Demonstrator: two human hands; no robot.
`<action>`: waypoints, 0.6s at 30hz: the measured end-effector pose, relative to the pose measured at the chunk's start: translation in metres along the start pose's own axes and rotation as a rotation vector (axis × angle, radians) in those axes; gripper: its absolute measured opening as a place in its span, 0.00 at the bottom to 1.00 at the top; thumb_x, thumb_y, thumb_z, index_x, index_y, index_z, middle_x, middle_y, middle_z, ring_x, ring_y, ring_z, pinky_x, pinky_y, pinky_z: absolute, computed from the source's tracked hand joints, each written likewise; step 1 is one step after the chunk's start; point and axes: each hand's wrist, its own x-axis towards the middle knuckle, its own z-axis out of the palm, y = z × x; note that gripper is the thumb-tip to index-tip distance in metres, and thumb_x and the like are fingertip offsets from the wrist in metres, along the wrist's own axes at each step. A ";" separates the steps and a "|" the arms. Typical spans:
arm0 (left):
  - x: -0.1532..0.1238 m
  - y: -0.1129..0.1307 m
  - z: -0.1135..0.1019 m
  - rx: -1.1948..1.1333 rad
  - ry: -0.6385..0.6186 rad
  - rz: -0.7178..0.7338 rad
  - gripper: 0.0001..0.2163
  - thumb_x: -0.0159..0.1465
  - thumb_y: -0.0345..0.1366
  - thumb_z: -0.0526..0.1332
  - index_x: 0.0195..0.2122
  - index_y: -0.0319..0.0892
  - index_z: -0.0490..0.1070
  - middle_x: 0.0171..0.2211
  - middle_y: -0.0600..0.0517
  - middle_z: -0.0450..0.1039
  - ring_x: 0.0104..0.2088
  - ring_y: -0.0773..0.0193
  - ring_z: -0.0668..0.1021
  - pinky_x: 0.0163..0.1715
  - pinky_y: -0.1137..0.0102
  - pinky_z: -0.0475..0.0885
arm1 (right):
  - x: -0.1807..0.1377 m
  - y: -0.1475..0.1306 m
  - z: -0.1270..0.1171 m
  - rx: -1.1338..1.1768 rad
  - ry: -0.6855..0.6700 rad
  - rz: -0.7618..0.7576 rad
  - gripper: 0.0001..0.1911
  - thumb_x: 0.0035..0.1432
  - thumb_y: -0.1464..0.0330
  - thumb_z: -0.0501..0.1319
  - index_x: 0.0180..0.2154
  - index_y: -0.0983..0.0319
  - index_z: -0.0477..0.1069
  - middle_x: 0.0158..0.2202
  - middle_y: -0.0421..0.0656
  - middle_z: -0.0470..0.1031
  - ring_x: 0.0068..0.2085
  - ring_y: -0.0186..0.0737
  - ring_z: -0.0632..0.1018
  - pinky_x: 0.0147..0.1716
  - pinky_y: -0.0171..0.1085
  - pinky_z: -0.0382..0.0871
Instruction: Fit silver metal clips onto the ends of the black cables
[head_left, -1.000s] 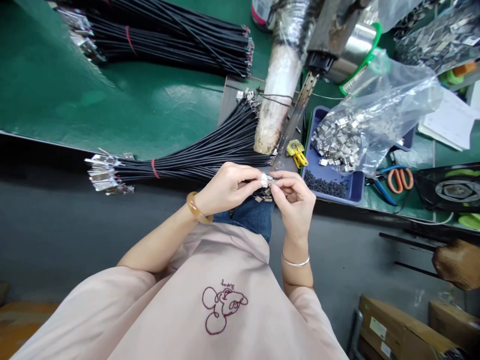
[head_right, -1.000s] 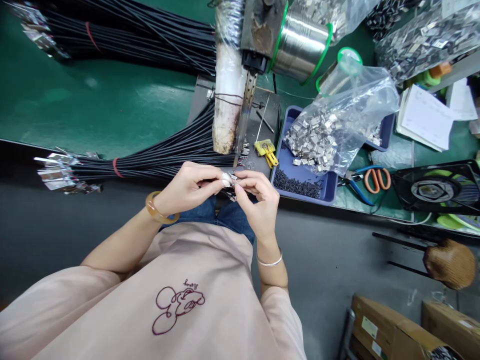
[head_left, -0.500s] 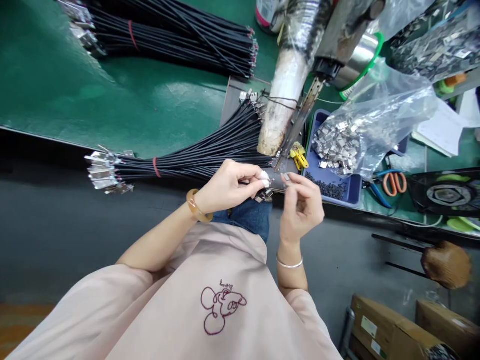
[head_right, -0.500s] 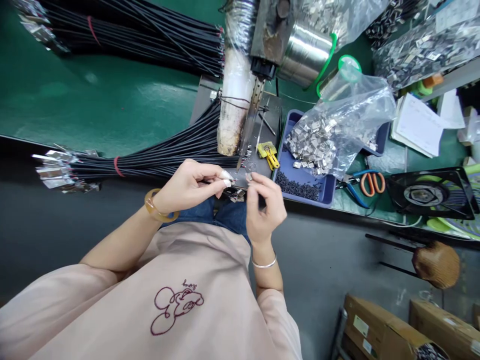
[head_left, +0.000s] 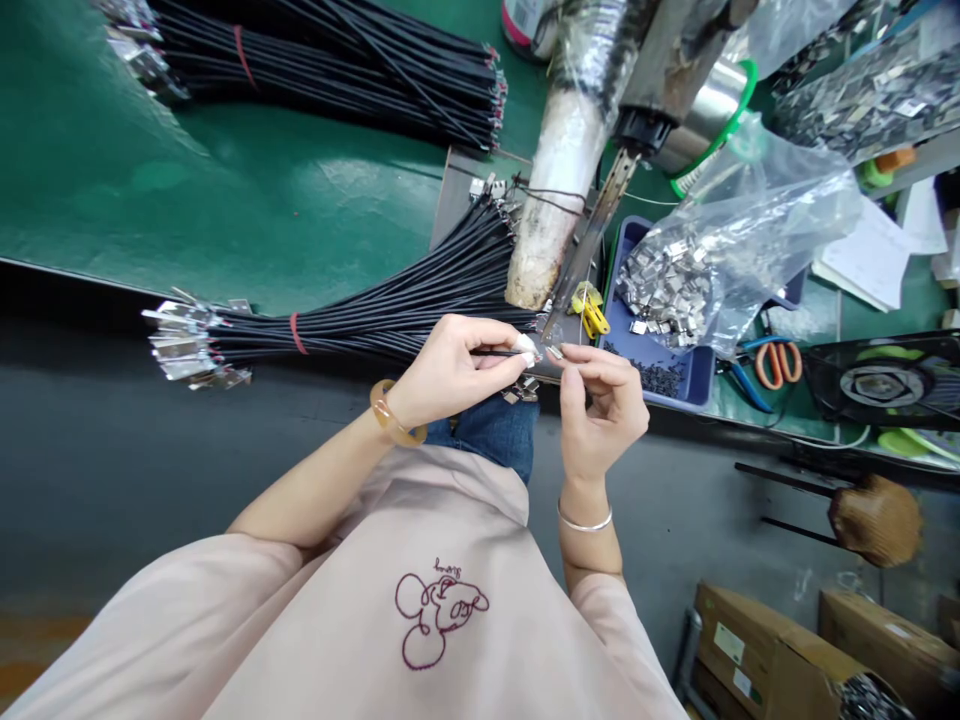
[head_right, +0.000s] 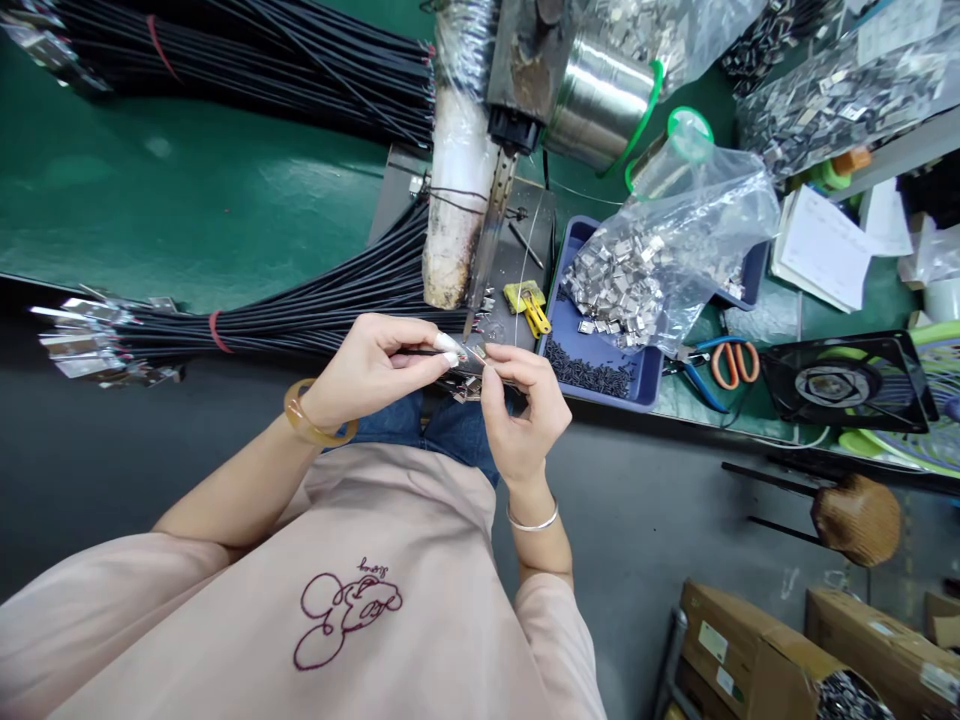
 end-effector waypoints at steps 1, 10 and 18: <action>0.000 0.001 0.000 0.006 0.021 0.009 0.05 0.59 0.27 0.63 0.29 0.34 0.79 0.22 0.53 0.73 0.20 0.75 0.68 0.18 0.80 0.60 | 0.000 0.001 0.000 0.018 -0.012 0.013 0.06 0.62 0.74 0.64 0.40 0.58 0.73 0.43 0.43 0.82 0.42 0.40 0.85 0.40 0.41 0.83; 0.000 0.000 0.004 0.066 0.072 -0.002 0.09 0.60 0.31 0.62 0.26 0.34 0.77 0.23 0.52 0.70 0.22 0.74 0.66 0.20 0.78 0.59 | 0.003 0.005 0.003 -0.187 -0.048 -0.248 0.10 0.60 0.79 0.63 0.38 0.58 0.70 0.43 0.42 0.84 0.44 0.37 0.85 0.43 0.38 0.82; 0.001 0.001 0.005 0.088 0.104 0.001 0.10 0.60 0.31 0.62 0.22 0.35 0.74 0.18 0.56 0.61 0.20 0.74 0.58 0.21 0.75 0.55 | 0.008 0.003 0.004 -0.326 -0.045 -0.379 0.11 0.58 0.79 0.63 0.36 0.58 0.69 0.41 0.42 0.85 0.40 0.36 0.86 0.40 0.35 0.82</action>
